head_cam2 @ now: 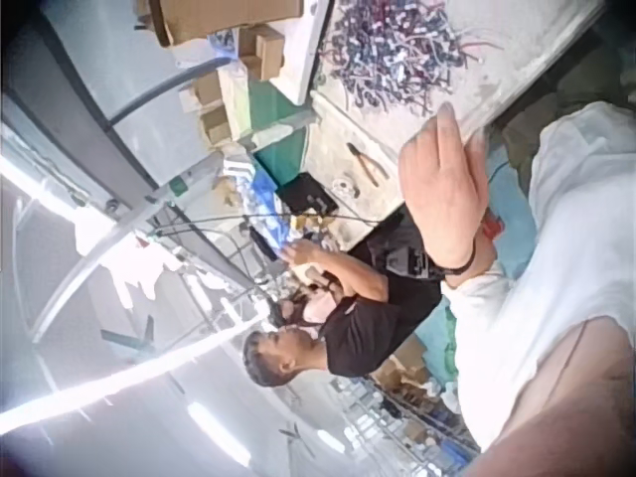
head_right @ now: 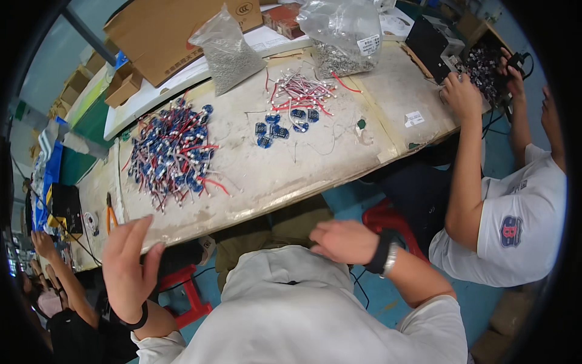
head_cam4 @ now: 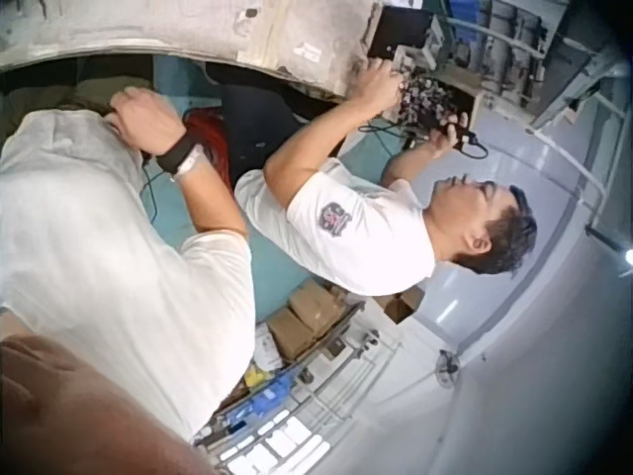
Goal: Assembling electronic modules by connecting circuit boards, wires, and housing components.
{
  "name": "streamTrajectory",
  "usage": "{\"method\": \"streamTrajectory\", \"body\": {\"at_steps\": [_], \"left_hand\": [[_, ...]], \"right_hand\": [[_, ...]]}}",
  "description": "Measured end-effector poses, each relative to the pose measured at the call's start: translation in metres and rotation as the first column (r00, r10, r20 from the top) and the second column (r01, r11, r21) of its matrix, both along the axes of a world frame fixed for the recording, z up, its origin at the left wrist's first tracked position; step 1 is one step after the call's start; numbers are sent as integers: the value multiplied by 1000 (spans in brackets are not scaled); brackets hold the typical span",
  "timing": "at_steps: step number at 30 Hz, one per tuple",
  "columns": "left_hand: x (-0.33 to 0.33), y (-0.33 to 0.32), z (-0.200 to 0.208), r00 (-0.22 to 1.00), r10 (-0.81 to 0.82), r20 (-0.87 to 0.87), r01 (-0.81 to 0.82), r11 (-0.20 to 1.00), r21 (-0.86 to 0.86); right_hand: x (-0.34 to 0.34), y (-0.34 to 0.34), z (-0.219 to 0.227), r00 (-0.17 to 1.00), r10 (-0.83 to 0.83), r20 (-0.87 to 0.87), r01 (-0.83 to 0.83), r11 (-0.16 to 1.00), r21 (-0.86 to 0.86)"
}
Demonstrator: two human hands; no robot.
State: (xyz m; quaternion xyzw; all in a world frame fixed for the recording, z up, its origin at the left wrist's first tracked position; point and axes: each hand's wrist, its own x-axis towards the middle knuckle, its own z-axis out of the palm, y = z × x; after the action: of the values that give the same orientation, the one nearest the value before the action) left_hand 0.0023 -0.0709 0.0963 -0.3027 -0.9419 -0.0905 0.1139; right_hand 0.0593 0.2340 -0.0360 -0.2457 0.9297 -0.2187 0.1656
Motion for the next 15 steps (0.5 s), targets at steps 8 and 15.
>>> {"method": "streamTrajectory", "body": {"at_steps": [8,15], "left_hand": [[-91,75,-9,993,-116,16,116,965,-236],[-107,78,-31,963,-251,99,261,959,-110]], "right_hand": [[-150,41,62,805,-130,-579,232,967,105],[-209,42,45,936,-141,-321,200,967,158]]}}
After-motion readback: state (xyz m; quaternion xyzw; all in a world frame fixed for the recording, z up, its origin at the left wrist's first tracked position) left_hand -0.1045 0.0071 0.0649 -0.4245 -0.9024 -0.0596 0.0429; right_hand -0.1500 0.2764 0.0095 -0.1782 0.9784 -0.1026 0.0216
